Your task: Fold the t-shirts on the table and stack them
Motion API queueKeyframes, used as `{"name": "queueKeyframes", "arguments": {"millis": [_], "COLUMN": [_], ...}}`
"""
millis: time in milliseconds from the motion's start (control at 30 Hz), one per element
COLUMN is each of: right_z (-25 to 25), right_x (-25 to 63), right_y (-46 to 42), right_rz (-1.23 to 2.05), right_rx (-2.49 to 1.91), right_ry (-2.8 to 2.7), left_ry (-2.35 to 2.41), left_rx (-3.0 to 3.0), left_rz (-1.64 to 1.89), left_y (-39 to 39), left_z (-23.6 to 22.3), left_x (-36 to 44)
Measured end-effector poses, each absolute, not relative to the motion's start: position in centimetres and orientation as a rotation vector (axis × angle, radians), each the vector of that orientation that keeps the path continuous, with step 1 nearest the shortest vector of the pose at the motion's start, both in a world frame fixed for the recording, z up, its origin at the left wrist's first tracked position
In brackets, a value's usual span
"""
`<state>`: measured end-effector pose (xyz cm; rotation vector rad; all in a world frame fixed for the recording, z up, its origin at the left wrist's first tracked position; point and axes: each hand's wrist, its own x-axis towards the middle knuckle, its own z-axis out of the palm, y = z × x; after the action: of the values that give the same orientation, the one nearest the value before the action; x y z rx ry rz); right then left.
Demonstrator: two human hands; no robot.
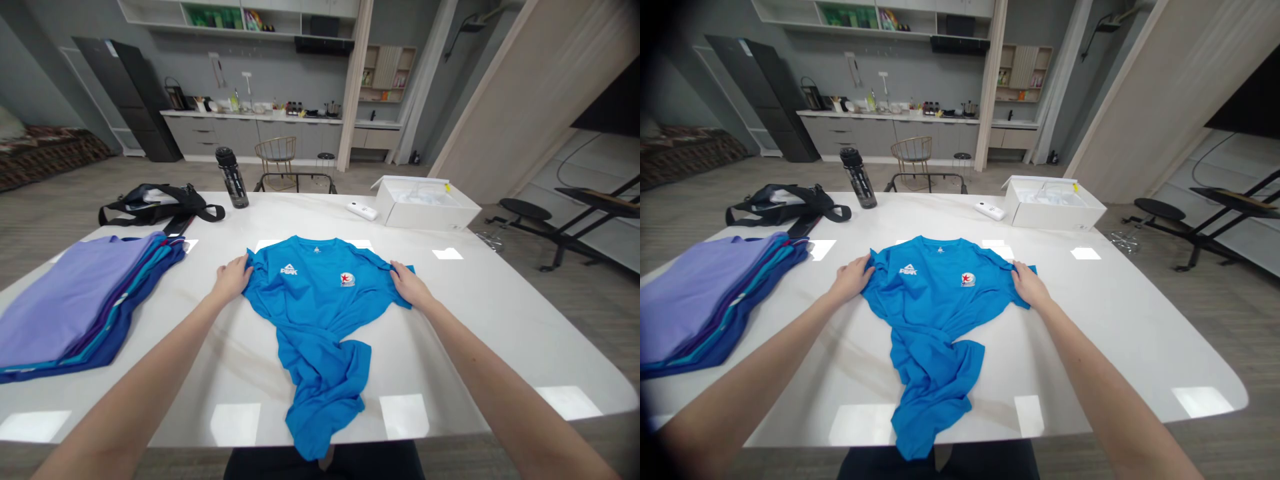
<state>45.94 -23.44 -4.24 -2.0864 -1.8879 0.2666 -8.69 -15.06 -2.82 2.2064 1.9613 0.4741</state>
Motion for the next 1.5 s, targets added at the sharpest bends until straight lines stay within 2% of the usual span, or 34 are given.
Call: {"name": "queueKeyframes", "arguments": {"millis": [233, 367, 467, 567, 667, 733, 833, 933, 1500], "right_z": [-5.0, -4.2, -3.1, -2.0, -1.4, -1.6, -2.3, -3.1, -3.8], "right_x": [47.6, 47.8, 45.9, 41.5, 36.0, 32.8, 29.9, 29.4, 31.3], "right_y": [-23.1, -22.7, -22.4, -21.4, -19.8, -18.4, -16.5, -14.7, -5.3], "right_rz": [0.171, 0.205, 0.080, -0.050, 0.130, 0.302, 0.355, 0.298, 0.227], "right_rx": [-2.396, -2.553, -2.517, -2.213, -1.977, -2.038, -2.194, -2.250, -2.195], "right_ry": [-1.904, -1.793, -1.772, -1.907, -2.061, -2.077, -2.047, -2.033, -2.134], "left_ry": [2.118, 2.325, 2.437, 2.263, 1.959, 1.868, 1.819, 1.835, 1.871], "left_rx": [2.396, 2.229, 2.124, 2.417, 2.639, 2.650, 2.507, 2.344, 2.326], "left_rz": [0.396, 0.212, 0.276, 0.463, 0.466, 0.377, 0.142, 0.054, 0.182], "left_y": [-16.0, -15.5, -15.4, -15.6, -15.5, -14.8, -13.0, -10.9, -2.4], "left_z": [-2.9, -2.4, -1.8, -1.3, -1.0, -1.1, -1.8, -2.8, -4.6], "left_x": [-10.1, -10.3, -8.7, -5.1, -1.0, 1.2, 3.2, 4.0, 4.4]}}
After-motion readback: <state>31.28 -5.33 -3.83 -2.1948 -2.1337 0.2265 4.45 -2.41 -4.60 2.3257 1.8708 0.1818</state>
